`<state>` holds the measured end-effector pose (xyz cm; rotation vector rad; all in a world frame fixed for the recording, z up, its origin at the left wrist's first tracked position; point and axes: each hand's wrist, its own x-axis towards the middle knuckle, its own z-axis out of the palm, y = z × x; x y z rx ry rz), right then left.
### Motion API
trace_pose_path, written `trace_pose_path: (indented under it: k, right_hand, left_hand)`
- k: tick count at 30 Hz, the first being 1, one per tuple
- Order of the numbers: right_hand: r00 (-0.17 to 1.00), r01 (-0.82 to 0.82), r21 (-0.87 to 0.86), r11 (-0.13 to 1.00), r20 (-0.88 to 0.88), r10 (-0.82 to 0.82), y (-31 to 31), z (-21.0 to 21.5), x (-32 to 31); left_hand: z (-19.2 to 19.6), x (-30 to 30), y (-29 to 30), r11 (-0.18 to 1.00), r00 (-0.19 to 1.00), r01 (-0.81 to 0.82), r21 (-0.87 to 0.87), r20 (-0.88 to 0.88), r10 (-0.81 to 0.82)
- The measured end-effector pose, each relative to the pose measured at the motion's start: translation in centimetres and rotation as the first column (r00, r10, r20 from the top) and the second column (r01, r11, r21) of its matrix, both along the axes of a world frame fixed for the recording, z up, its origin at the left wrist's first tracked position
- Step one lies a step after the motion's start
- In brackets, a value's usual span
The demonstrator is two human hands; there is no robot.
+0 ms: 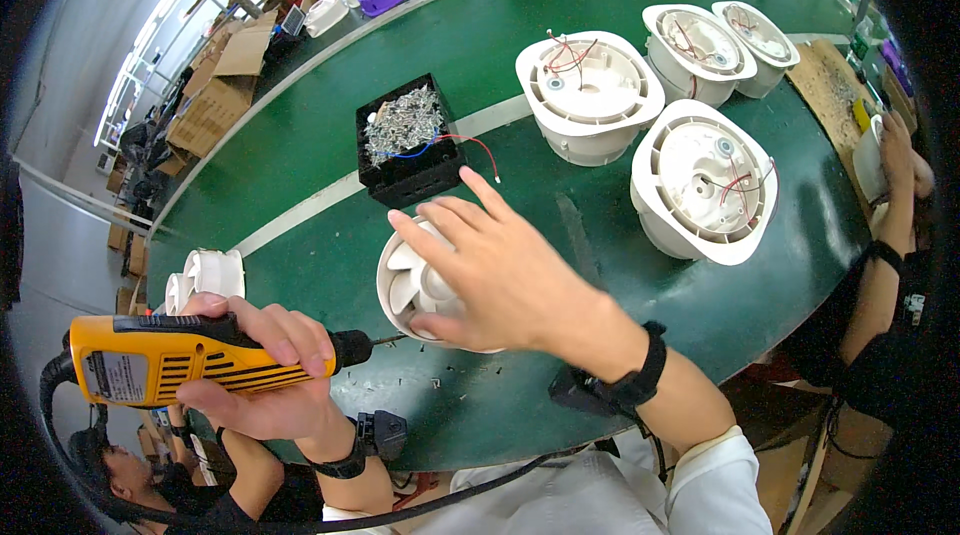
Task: The person uses a yellow power drill to fasten screws into white plastic fan housings on a green assembly table. They repeatedly pick up a fan unit, align it, and drive screws into the casing before moving the finished unit aside. Other workers are visible in the background performing similar assembly tasks.
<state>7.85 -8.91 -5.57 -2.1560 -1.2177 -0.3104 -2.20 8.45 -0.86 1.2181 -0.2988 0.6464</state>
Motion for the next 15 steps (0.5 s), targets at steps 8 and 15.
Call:
trace_pose_path:
  k: [8,15]
  right_hand:
    - [0.976,0.218,-0.038,0.975,0.025,-0.217,1.3,-0.3,-3.0]
    - [0.989,-0.142,-0.003,0.99,-0.047,0.142,-0.4,0.5,-0.2]
  left_hand:
    - [-0.2,0.3,-0.2,0.997,1.0,-0.026,0.071,0.016,0.025]
    - [-0.1,-0.4,0.2,0.999,0.999,0.033,0.023,0.018,-0.033]
